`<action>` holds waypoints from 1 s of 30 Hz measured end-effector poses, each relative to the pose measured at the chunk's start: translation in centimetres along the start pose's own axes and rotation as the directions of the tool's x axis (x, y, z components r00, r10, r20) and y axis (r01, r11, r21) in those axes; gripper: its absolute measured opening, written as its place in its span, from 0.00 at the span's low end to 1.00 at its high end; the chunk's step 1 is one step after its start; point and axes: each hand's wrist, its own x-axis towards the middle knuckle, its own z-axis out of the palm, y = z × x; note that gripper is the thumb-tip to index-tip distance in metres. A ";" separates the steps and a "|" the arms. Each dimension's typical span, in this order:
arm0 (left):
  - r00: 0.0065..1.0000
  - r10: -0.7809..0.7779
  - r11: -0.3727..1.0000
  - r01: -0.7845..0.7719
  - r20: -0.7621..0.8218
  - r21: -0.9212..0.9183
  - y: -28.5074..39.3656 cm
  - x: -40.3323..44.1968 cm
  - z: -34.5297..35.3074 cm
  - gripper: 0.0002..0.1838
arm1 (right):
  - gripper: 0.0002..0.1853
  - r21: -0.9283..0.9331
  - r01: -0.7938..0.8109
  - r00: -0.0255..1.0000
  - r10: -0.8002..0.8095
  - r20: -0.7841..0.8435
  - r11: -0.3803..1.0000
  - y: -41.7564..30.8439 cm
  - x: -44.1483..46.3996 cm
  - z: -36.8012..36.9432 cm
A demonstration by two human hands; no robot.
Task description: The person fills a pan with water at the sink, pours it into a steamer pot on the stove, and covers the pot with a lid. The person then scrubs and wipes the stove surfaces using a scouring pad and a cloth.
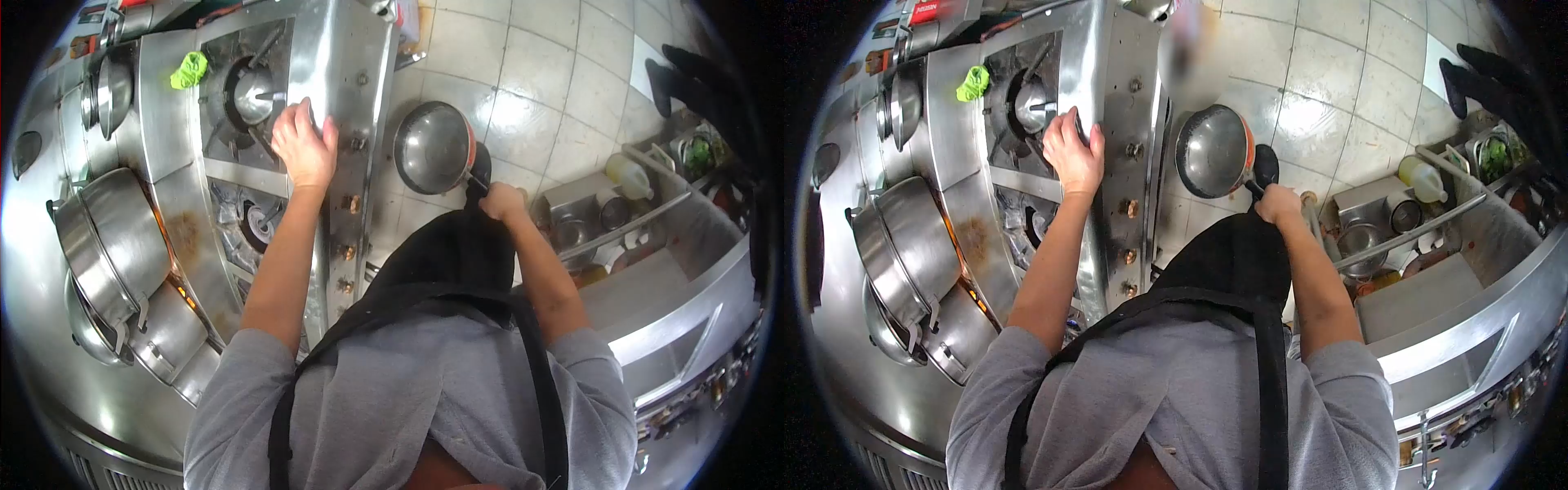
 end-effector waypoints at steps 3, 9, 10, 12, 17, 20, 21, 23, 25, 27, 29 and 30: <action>0.999 0.002 1.000 -0.002 -0.033 -0.020 -0.4 -0.3 0.4 0.31 | 0.19 0.029 0.037 0.999 -0.037 -0.006 0.999 -1.4 0.8 2.8; 0.981 -0.012 0.994 -0.009 -0.193 -0.108 -0.9 -0.6 1.4 0.27 | 0.20 -0.009 0.091 0.994 -0.091 -0.061 0.996 -6.3 -2.0 8.3; 0.994 -0.012 0.996 0.003 -0.104 -0.084 -1.0 -0.4 1.8 0.27 | 0.20 -0.013 0.095 0.993 -0.095 -0.073 0.995 -7.0 -3.1 9.5; 0.997 -0.008 0.997 0.013 0.077 -0.071 0.7 -1.2 -2.2 0.27 | 0.21 -0.005 0.088 0.989 -0.088 -0.119 0.996 -8.1 -5.3 11.6; 0.906 0.330 0.530 0.056 0.267 -0.846 3.2 -18.4 -11.6 0.21 | 0.23 0.064 0.065 0.989 -0.055 -0.139 0.996 -9.7 -9.7 19.7; 0.705 0.502 0.485 0.249 0.500 -0.838 0.8 -32.1 -13.0 0.15 | 0.24 0.045 0.219 0.960 -0.207 -0.188 0.975 -7.4 -7.4 26.1; 0.758 0.446 0.485 0.242 0.476 -0.840 -0.3 -38.2 -11.1 0.17 | 0.24 0.047 0.213 0.963 -0.201 -0.180 0.976 -7.8 -6.7 26.8; 0.630 0.423 0.622 0.322 0.652 -0.714 -3.9 -47.3 -9.6 0.24 | 0.24 0.039 0.211 0.959 -0.199 -0.203 0.977 -7.4 -7.4 29.1; 0.478 0.247 0.863 0.287 0.843 -0.415 -6.4 -54.5 -9.8 0.38 | 0.21 0.036 0.235 0.955 -0.224 -0.192 0.971 -7.2 -6.8 31.3; 0.238 0.162 0.927 0.295 0.958 -0.230 -6.5 -59.2 -9.9 0.48 | 0.21 0.003 0.227 0.970 -0.226 -0.089 0.974 -7.3 -6.1 32.5; -0.047 -0.082 0.831 0.548 0.996 0.094 -6.9 -63.3 -9.0 0.57 | 0.20 0.018 0.266 0.961 -0.264 -0.076 0.964 -7.7 -6.1 33.7; -0.098 -0.075 0.861 0.495 0.992 0.114 -6.4 -62.4 -9.2 0.60 | 0.20 0.024 0.260 0.963 -0.258 -0.074 0.965 -8.1 -5.8 34.5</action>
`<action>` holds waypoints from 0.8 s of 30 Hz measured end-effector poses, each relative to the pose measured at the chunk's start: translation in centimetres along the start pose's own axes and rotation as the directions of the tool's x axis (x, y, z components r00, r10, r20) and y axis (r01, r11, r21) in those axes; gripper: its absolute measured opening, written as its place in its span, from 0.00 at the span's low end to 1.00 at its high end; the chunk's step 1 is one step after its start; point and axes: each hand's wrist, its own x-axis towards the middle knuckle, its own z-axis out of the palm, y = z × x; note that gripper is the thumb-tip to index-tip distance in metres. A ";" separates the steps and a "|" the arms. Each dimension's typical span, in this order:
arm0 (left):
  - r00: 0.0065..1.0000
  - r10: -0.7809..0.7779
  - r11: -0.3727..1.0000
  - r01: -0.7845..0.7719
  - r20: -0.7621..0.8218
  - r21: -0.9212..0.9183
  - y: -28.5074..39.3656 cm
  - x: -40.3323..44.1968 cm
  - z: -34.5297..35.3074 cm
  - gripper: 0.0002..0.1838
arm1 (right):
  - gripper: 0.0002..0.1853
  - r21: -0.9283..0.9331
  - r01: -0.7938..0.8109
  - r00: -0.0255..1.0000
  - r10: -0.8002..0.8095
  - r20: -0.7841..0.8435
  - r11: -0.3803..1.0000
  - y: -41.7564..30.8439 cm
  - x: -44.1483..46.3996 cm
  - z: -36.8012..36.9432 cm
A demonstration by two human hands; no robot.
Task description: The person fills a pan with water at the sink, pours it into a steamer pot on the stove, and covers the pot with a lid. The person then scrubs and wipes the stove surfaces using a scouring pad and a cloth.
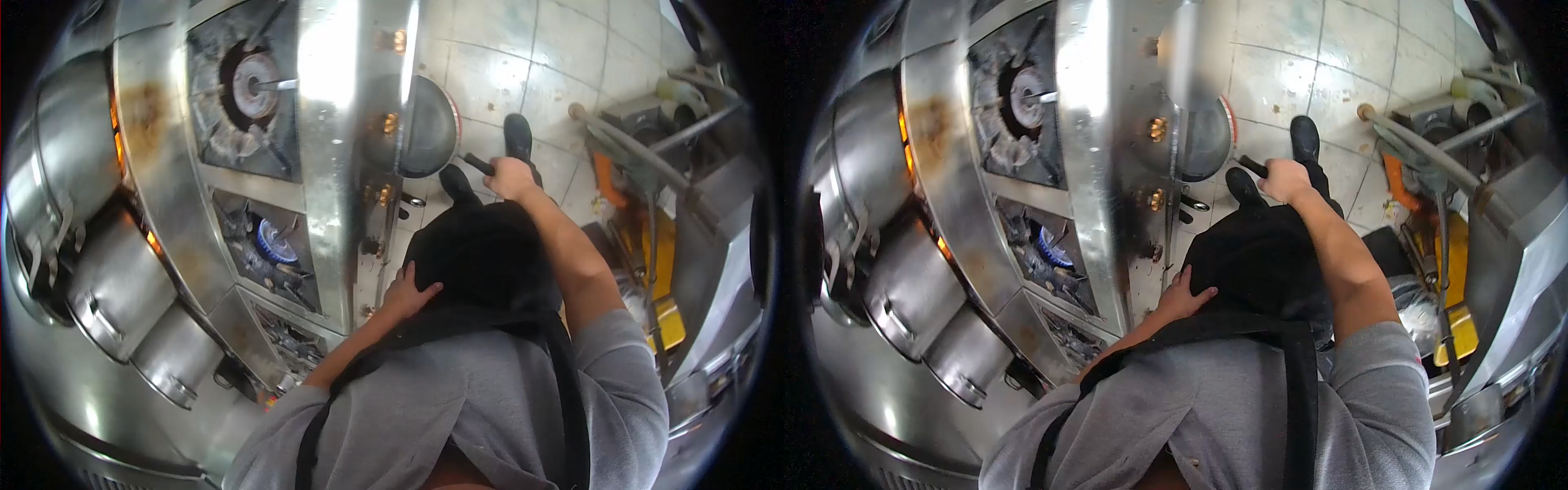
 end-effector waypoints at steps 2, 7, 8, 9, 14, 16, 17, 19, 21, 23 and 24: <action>0.999 0.041 0.999 -0.041 -0.023 -0.007 -0.5 0.6 0.8 0.60 | 0.20 0.021 -0.012 1.000 0.011 0.023 1.000 -0.5 1.2 1.6; 0.988 0.082 0.996 -0.084 -0.129 -0.014 -2.6 1.1 3.7 0.59 | 0.20 0.041 0.119 0.988 -0.122 0.098 0.992 -3.8 4.0 5.1; 0.988 0.082 0.995 -0.089 -0.133 -0.050 -2.8 0.9 4.0 0.58 | 0.20 0.043 0.117 0.987 -0.121 0.101 0.992 -4.5 4.8 6.5; 0.987 0.084 0.992 -0.097 -0.140 -0.087 -2.9 0.8 4.3 0.57 | 0.20 0.004 0.157 0.977 -0.156 0.142 0.988 -5.2 5.9 8.9; 0.984 0.060 0.990 -0.080 -0.171 -0.115 -3.3 0.9 5.7 0.56 | 0.30 0.103 0.348 0.885 -0.363 0.291 0.932 -9.4 8.1 18.0; 0.980 0.055 0.984 -0.086 -0.193 -0.156 -4.1 0.7 6.2 0.55 | 0.35 0.174 0.360 0.889 -0.394 0.232 0.916 -9.7 9.1 24.8; 0.975 0.073 0.984 -0.105 -0.209 -0.145 -4.5 0.9 6.8 0.55 | 0.40 0.246 0.371 0.897 -0.414 0.156 0.896 -10.2 9.6 26.3; 0.965 0.089 0.981 -0.127 -0.247 -0.143 -4.8 1.0 6.8 0.55 | 0.43 0.402 0.276 0.915 -0.367 0.169 0.873 -11.7 7.9 25.7; 0.976 0.065 0.980 -0.102 -0.208 -0.170 -4.4 0.7 6.3 0.55 | 0.35 0.358 0.310 0.871 -0.414 0.264 0.881 -11.7 7.3 26.1; 0.973 0.063 0.974 -0.109 -0.223 -0.198 -4.7 0.8 6.4 0.54 | 0.32 0.186 0.406 0.776 -0.445 0.446 0.895 -11.0 7.1 25.8; 0.974 0.076 0.971 -0.121 -0.213 -0.208 -4.8 0.8 6.4 0.54 | 0.30 0.099 0.472 0.745 -0.456 0.487 0.876 -10.0 7.4 26.2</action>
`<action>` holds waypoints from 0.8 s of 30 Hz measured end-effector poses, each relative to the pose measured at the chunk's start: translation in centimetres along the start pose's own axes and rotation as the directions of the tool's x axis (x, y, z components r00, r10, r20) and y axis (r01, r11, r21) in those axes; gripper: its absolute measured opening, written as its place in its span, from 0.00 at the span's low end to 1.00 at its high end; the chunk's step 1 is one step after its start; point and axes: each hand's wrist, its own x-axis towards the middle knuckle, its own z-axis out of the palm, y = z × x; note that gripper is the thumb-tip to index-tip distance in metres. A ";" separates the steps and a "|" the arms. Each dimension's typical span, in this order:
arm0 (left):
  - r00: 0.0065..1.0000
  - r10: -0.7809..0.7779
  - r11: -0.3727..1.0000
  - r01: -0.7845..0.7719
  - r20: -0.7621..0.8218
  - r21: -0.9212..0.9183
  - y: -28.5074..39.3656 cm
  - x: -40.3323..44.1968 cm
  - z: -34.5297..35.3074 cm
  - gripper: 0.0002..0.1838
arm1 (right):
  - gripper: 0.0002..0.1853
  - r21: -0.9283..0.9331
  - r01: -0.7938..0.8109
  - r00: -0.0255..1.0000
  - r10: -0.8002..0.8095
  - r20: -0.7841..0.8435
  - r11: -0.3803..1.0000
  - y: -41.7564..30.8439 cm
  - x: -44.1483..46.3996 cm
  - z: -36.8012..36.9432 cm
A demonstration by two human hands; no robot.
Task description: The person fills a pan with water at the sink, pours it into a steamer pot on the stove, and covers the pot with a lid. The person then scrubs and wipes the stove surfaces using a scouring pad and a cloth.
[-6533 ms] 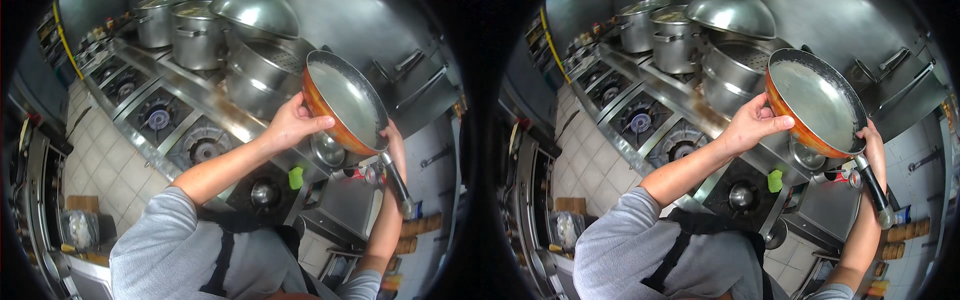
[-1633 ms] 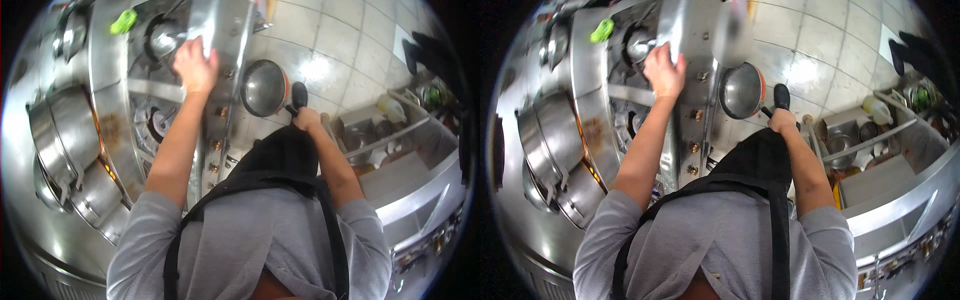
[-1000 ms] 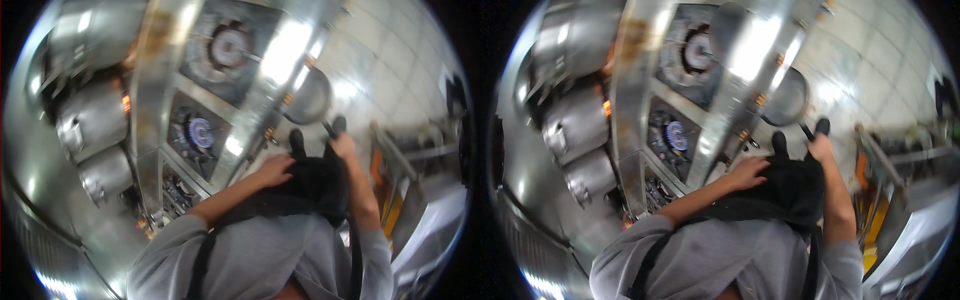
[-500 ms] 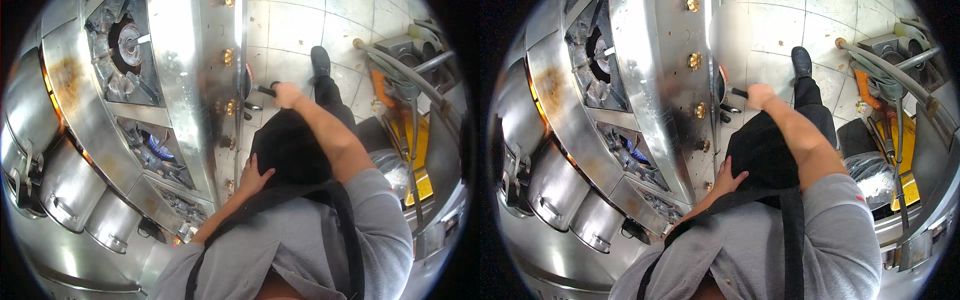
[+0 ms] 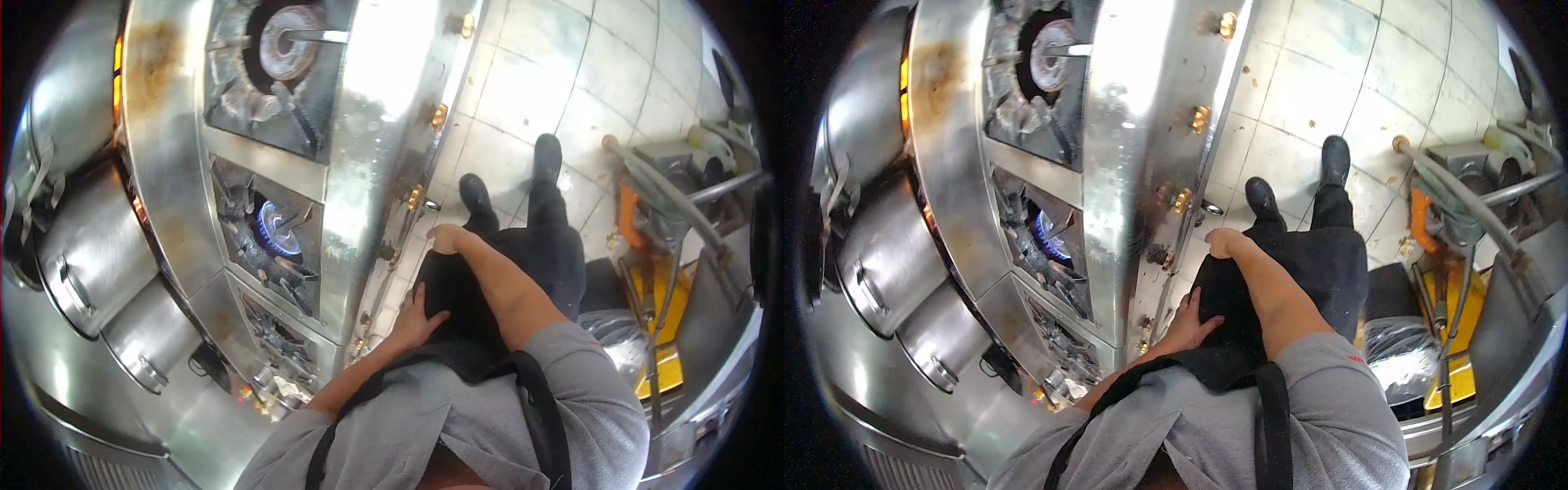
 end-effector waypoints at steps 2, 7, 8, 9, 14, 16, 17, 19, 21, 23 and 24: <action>1.000 0.000 0.999 0.000 0.012 -0.033 0.2 0.0 -0.3 0.53 | 0.28 0.033 -0.121 0.987 0.124 -0.106 0.992 0.0 -4.5 -3.0; 0.998 -0.020 0.999 0.024 0.064 -0.048 0.7 1.3 -0.6 0.47 | 0.22 0.254 -0.366 0.790 0.443 -0.423 0.895 0.8 -17.0 -13.3; 1.000 -0.014 0.996 0.017 0.026 -0.091 1.0 1.6 -0.9 0.47 | 0.22 0.199 -0.372 0.760 0.421 -0.495 0.907 1.9 -19.8 -14.8; 0.997 -0.024 0.997 0.030 0.080 -0.070 1.5 1.9 -1.5 0.45 | 0.22 0.144 -0.378 0.730 0.390 -0.561 0.915 2.6 -22.6 -16.2; 0.987 0.148 0.987 -0.151 -0.058 -0.054 5.8 0.3 -5.6 0.28 | 0.21 0.121 -0.485 0.643 0.447 -0.623 0.866 4.2 -37.1 -22.8; 0.970 0.168 0.975 -0.189 -0.174 -0.115 7.7 -2.3 -7.9 0.26 | 0.20 0.228 -0.406 0.636 0.452 -0.625 0.885 2.9 -40.5 -25.5; 0.960 0.170 0.942 -0.225 -0.224 -0.250 8.1 -3.2 -8.4 0.25 | 0.19 0.290 -0.350 0.641 0.453 -0.620 0.891 1.9 -42.2 -26.9; 0.926 0.171 0.878 -0.298 -0.335 -0.374 9.2 -4.2 -10.2 0.25 | 0.16 0.336 -0.228 0.642 0.400 -0.654 0.914 -0.2 -43.5 -29.8; 0.947 0.067 0.868 -0.210 -0.313 -0.450 9.8 -6.4 -10.0 0.28 | 0.17 0.316 -0.194 0.637 0.364 -0.679 0.929 -3.0 -43.3 -32.7; 0.939 0.042 0.807 -0.232 -0.340 -0.543 9.8 -6.9 -8.9 0.29 | 0.17 0.204 -0.195 0.670 0.282 -0.686 0.959 -5.8 -42.2 -36.0; 0.921 0.058 0.789 -0.278 -0.385 -0.547 9.6 -6.7 -8.3 0.27 | 0.17 0.118 -0.190 0.696 0.219 -0.684 0.975 -7.3 -41.1 -37.6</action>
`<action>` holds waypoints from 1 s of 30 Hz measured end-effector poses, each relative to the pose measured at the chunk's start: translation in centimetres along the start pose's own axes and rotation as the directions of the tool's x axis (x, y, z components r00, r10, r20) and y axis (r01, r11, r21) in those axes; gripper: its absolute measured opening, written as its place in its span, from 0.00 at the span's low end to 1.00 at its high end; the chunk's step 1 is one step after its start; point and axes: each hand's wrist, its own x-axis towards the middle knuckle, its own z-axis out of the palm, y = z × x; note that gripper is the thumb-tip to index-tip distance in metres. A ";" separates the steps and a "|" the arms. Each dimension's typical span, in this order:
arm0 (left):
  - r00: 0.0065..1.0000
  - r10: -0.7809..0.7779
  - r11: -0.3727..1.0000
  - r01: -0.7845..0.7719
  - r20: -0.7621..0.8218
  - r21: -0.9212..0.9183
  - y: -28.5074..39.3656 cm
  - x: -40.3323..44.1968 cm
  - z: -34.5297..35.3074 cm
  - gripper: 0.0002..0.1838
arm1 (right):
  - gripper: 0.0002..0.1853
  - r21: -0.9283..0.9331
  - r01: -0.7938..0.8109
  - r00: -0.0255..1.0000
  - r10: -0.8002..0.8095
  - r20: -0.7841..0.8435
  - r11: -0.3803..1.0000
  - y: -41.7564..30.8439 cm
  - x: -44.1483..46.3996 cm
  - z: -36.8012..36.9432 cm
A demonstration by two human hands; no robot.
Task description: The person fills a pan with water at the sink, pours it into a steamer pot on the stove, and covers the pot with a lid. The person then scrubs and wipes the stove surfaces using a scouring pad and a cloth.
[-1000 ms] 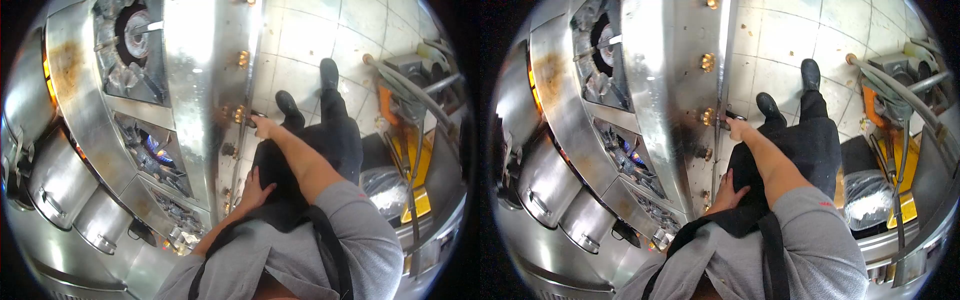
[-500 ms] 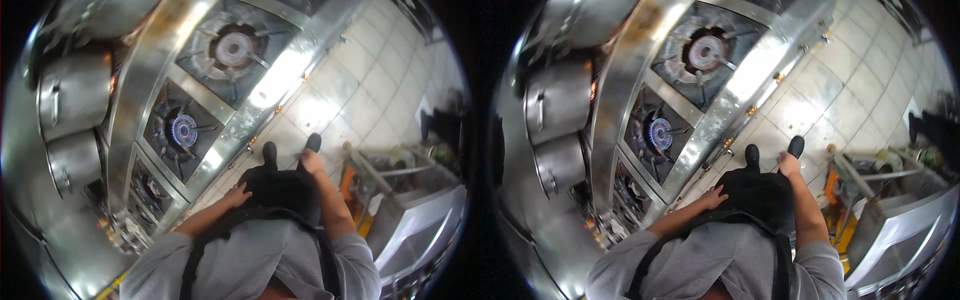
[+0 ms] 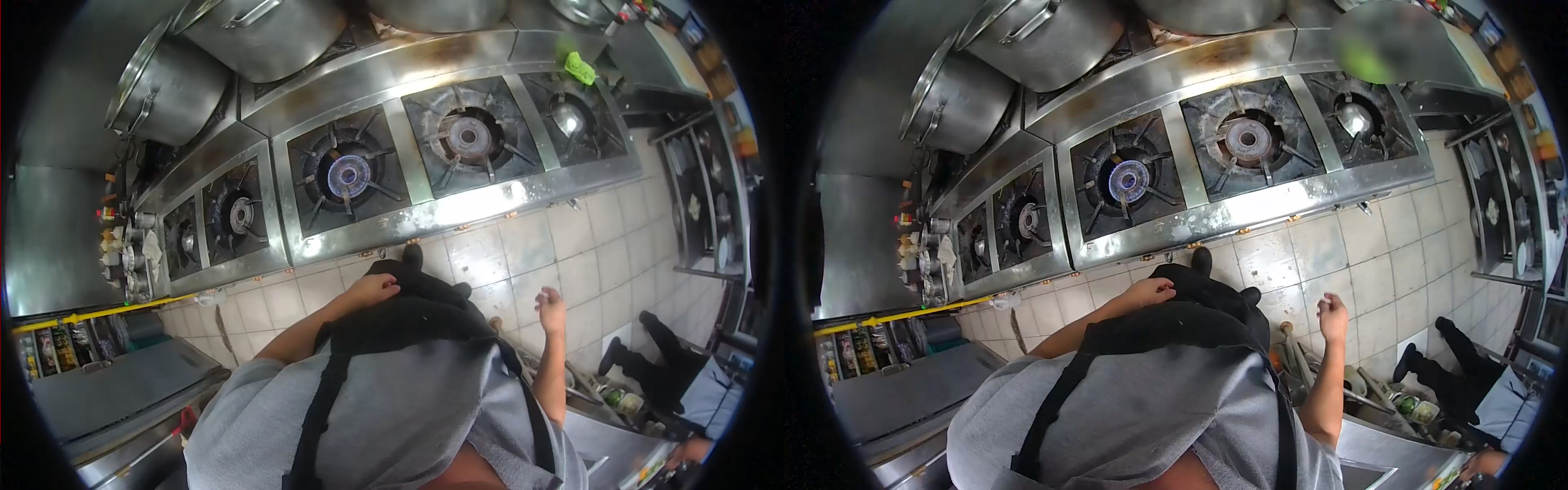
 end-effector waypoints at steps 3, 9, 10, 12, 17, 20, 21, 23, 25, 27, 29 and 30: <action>0.995 0.100 0.992 -0.101 -0.011 -0.080 -1.9 1.3 -0.2 0.25 | 0.16 -0.236 0.225 0.970 -0.241 -0.042 0.945 -5.7 4.5 -1.0; 0.990 0.139 0.934 -0.134 -0.008 -0.332 -0.3 2.8 -4.0 0.23 | 0.15 -0.337 0.304 0.926 -0.360 -0.116 0.891 -19.9 3.3 -0.3; 0.991 0.123 0.898 -0.135 -0.056 -0.420 -0.5 3.5 -4.2 0.23 | 0.15 -0.275 0.289 0.936 -0.332 -0.121 0.917 -21.1 3.8 0.2; 0.992 0.120 0.873 -0.121 -0.033 -0.473 -1.0 3.8 -4.0 0.22 | 0.15 -0.256 0.296 0.935 -0.334 -0.118 0.920 -24.0 4.3 1.3; 0.964 0.266 0.703 -0.189 0.007 -0.685 -10.0 7.6 0.5 0.17 | 0.12 0.036 0.555 0.822 -0.541 -0.180 0.831 -36.7 7.4 2.1; 0.987 0.155 0.677 -0.144 -0.051 -0.722 -5.7 3.4 -2.9 0.18 | 0.12 0.080 0.833 0.550 -0.802 -0.234 0.548 -50.8 5.9 0.1; 0.984 0.150 0.663 -0.172 -0.096 -0.728 -5.6 3.1 -2.4 0.18 | 0.13 0.084 0.889 0.458 -0.861 -0.223 0.451 -55.9 4.2 -0.5; 0.985 -0.037 0.773 -0.077 -0.166 -0.630 -5.3 3.1 -2.1 0.18 | 0.13 -0.043 0.986 0.150 -0.966 -0.211 0.163 -65.2 1.8 -1.0; 0.916 -0.116 0.841 -0.114 -0.383 -0.529 -0.2 -1.7 -4.7 0.19 | 0.14 -0.088 0.991 -0.118 -0.979 -0.165 -0.104 -74.4 -0.4 0.1; 0.838 -0.136 0.877 -0.147 -0.529 -0.458 -1.6 -1.2 -1.7 0.20 | 0.24 -0.274 0.954 -0.138 -0.990 -0.036 -0.123 -83.9 0.1 1.2; 0.789 -0.213 0.869 -0.116 -0.576 -0.480 -2.5 -1.1 0.7 0.21 | 0.21 -0.492 0.862 -0.191 -0.977 -0.090 -0.123 -91.6 0.3 4.1; 0.774 -0.269 0.853 -0.084 -0.573 -0.515 -2.8 -1.1 1.8 0.21 | 0.22 -0.511 0.854 -0.154 -0.985 -0.071 -0.097 -96.0 3.9 5.4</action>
